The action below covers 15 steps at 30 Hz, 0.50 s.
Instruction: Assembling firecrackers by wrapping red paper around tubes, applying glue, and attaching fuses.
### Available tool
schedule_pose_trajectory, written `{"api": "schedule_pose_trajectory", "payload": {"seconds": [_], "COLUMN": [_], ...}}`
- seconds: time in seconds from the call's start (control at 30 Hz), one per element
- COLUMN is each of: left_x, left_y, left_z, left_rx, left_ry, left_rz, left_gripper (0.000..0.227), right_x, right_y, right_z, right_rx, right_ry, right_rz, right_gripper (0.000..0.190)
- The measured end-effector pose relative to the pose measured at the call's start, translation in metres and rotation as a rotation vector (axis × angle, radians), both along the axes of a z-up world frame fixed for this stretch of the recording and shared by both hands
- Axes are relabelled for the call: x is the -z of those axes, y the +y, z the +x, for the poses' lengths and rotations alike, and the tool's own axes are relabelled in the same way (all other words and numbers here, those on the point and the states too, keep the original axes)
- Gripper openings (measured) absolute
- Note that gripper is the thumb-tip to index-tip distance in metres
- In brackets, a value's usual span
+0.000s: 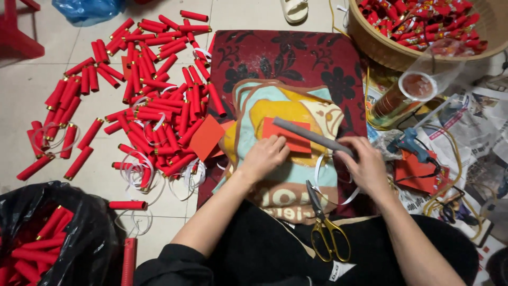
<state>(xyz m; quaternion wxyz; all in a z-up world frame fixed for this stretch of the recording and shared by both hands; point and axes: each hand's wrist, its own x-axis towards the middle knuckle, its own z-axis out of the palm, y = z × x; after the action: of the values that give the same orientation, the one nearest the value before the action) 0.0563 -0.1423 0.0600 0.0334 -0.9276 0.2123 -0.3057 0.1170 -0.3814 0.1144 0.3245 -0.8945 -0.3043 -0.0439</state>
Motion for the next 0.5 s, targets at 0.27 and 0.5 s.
{"api": "schedule_pose_trajectory", "payload": {"seconds": [0.27, 0.5], "left_x": [-0.007, -0.007], "left_y": [-0.002, -0.006], "left_z": [0.001, 0.013], "left_rx": [0.035, -0.021], "left_ry": [0.067, 0.049], "left_rz": [-0.118, -0.119], "left_gripper": [0.008, 0.007], "right_x": [0.008, -0.013], "right_y": [0.018, 0.031], "right_z": [0.024, 0.033], "right_rx": [-0.145, -0.110], "right_ry": [0.331, 0.506], "right_rz": [-0.320, -0.350], "right_gripper": [0.022, 0.023]}}
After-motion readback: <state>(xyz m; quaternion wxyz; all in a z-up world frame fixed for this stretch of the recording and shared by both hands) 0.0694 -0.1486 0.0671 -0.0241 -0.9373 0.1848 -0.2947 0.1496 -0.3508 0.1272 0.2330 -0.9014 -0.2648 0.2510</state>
